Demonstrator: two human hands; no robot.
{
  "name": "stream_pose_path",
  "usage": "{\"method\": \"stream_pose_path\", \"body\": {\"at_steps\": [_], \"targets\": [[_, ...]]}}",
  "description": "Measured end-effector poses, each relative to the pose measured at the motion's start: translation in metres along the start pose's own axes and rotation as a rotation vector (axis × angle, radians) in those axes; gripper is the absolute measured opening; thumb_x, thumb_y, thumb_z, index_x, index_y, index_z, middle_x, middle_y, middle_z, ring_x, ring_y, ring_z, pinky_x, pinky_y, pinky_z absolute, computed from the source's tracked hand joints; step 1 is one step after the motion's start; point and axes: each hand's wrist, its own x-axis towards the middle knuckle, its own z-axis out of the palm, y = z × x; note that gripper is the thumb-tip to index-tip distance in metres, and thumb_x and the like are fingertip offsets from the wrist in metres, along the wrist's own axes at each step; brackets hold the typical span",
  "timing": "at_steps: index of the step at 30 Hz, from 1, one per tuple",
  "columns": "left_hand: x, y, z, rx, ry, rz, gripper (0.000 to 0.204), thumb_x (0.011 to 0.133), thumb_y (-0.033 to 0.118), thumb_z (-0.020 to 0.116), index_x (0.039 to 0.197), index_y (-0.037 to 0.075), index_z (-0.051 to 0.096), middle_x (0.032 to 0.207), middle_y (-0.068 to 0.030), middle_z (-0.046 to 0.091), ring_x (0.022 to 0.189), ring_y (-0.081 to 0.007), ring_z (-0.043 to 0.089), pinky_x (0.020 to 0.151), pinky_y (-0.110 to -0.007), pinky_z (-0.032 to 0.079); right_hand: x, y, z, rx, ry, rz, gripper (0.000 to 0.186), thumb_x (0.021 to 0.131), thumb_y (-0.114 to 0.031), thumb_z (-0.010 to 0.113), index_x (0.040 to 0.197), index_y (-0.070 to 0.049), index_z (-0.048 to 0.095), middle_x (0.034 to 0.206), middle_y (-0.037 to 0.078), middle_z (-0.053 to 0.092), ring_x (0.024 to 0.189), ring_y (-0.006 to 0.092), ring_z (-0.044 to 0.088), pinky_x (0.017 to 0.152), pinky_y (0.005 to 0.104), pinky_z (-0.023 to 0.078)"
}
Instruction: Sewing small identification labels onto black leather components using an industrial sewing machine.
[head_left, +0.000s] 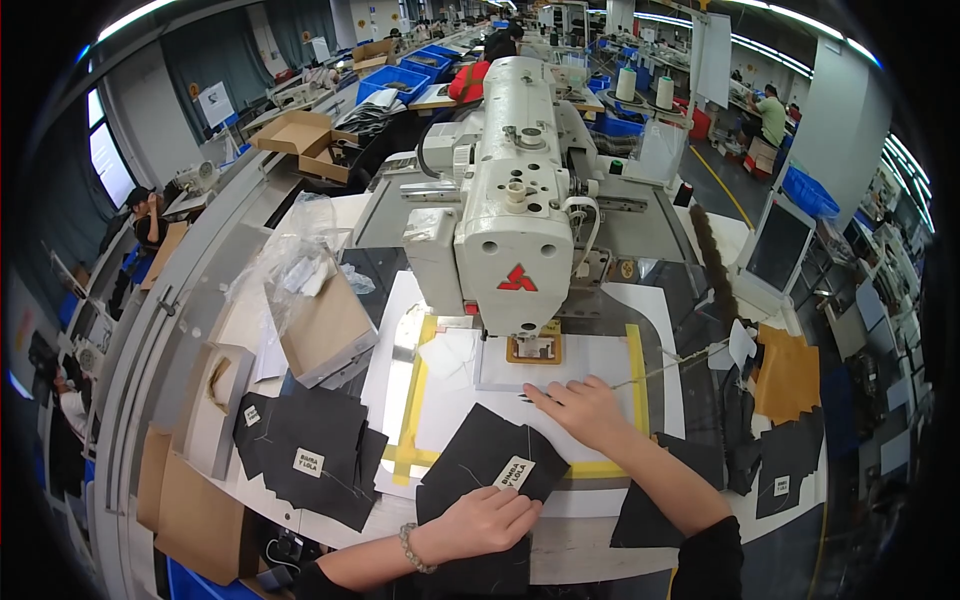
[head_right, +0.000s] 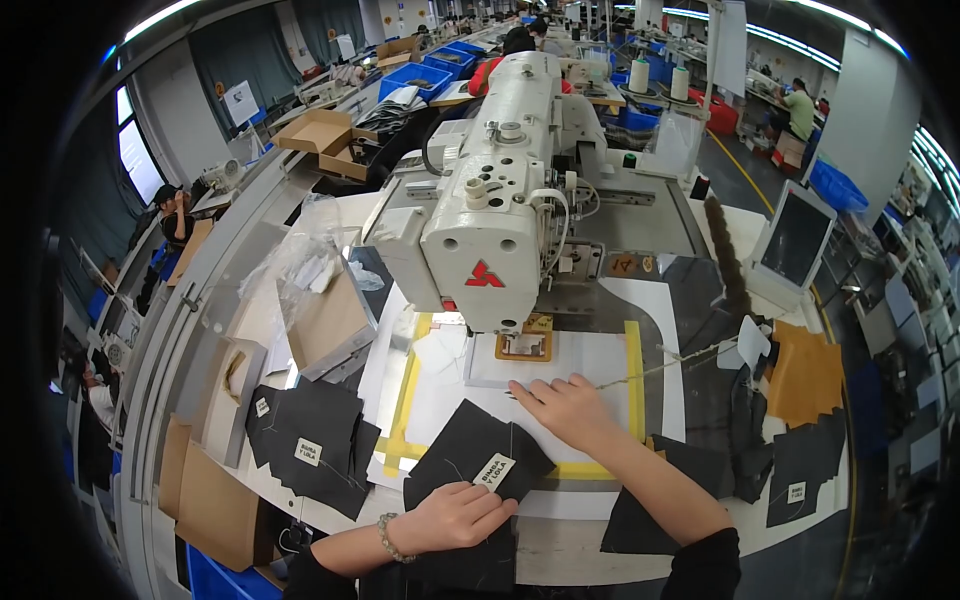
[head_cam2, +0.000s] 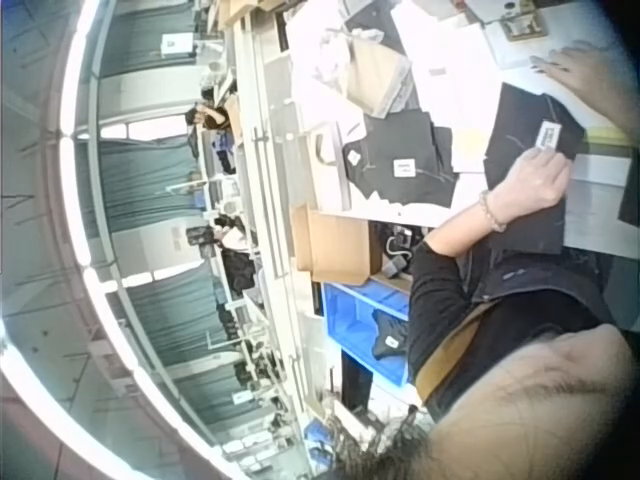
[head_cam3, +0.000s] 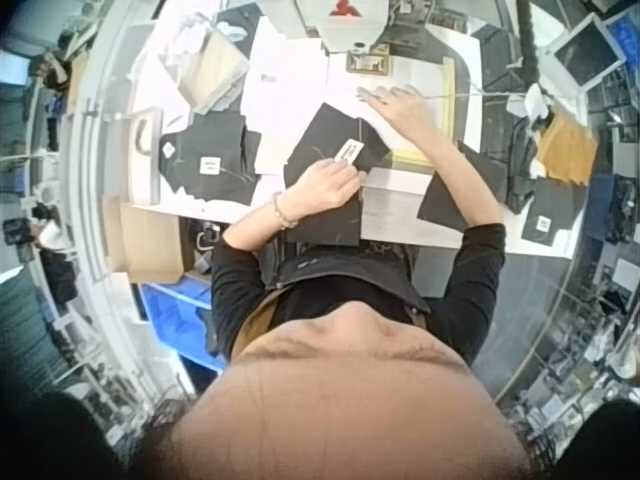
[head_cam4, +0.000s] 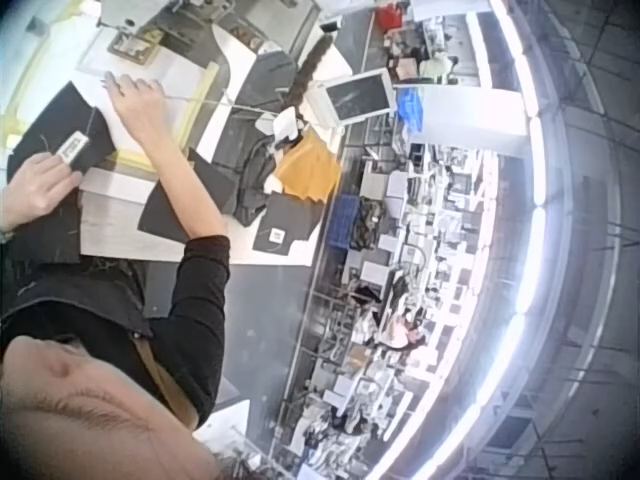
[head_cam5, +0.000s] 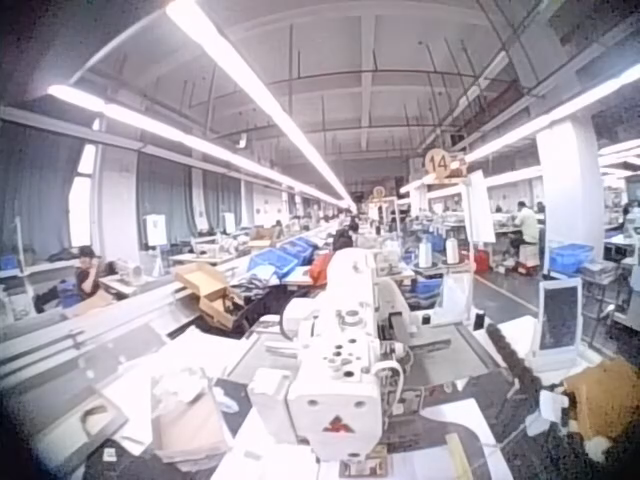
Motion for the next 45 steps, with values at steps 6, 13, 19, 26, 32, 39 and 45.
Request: {"method": "stream_pose_path", "body": {"at_steps": [6,13,19,26,32,39,45], "targets": [[-0.002,-0.005,-0.012,-0.094,0.046,-0.084,0.015,0.076,0.006,0.065,0.090,0.004,0.062,0.073,-0.0006,0.052,0.065,-0.0122,0.057,0.055,-0.025,0.045,-0.006,0.000,0.012,0.116,-0.007,0.064,0.031,0.077,-0.023,0.069,0.107,-0.019,0.069,0.069,-0.004,0.048,0.052,0.0099,0.051,0.051,0.0271,0.035],[-0.039,-0.096,-0.008,-0.868,0.244,-0.903,0.007,0.097,0.011,0.056,0.092,0.006,0.055,0.076,0.0021,0.058,0.063,-0.0056,0.046,0.054,-0.022,0.038,-0.027,0.027,-0.023,0.049,-0.068,0.256,0.039,0.076,-0.030,0.073,0.112,-0.017,0.068,0.072,0.000,0.051,0.053,0.0166,0.051,0.051,0.0305,0.039],[-0.058,-0.123,0.000,-1.356,0.129,-1.205,0.007,0.097,0.012,0.057,0.096,0.007,0.053,0.079,0.0032,0.059,0.069,-0.0002,0.050,0.061,-0.018,0.042,-0.067,0.053,-0.043,-0.061,-0.157,0.479,0.041,0.081,-0.026,0.070,0.119,-0.013,0.064,0.075,0.005,0.052,0.055,0.0227,0.053,0.052,0.0334,0.041],[-0.041,-0.122,-0.005,-1.142,-0.065,-0.876,0.045,0.083,-0.007,0.064,0.125,0.002,0.051,0.076,0.0008,0.058,0.073,-0.0055,0.052,0.073,-0.022,0.047,-0.111,0.059,-0.052,-0.141,-0.226,0.598,0.037,0.086,-0.025,0.064,0.120,-0.010,0.063,0.079,0.008,0.055,0.060,0.0255,0.056,0.056,0.0362,0.043],[-0.031,-0.107,-0.038,-0.764,-0.156,-0.809,0.055,0.080,-0.006,0.066,0.132,0.007,0.054,0.085,-0.0022,0.059,0.077,-0.0127,0.054,0.075,-0.027,0.046,-0.113,0.047,-0.045,-0.066,-0.259,0.679,0.037,0.088,-0.023,0.061,0.122,-0.009,0.061,0.083,0.009,0.055,0.067,0.0278,0.057,0.062,0.0387,0.045],[-0.055,-0.094,-0.150,0.103,0.367,-0.526,0.027,0.075,-0.007,0.067,0.096,0.010,0.071,0.086,-0.0007,0.062,0.083,-0.0168,0.058,0.086,-0.030,0.033,-0.122,0.048,-0.049,-0.060,-0.279,0.700,0.037,0.090,-0.020,0.058,0.125,-0.008,0.059,0.087,0.011,0.054,0.079,0.0283,0.056,0.069,0.0396,0.044],[-0.140,-0.059,-0.159,0.055,0.159,-0.758,0.060,0.068,-0.010,0.068,0.122,0.014,0.060,0.086,0.0056,0.068,0.102,-0.0153,0.055,0.098,-0.039,0.028,-0.110,0.045,-0.053,-0.007,-0.329,0.731,0.036,0.091,-0.018,0.057,0.124,-0.007,0.059,0.088,0.012,0.053,0.080,0.0292,0.056,0.071,0.0401,0.045]]}}
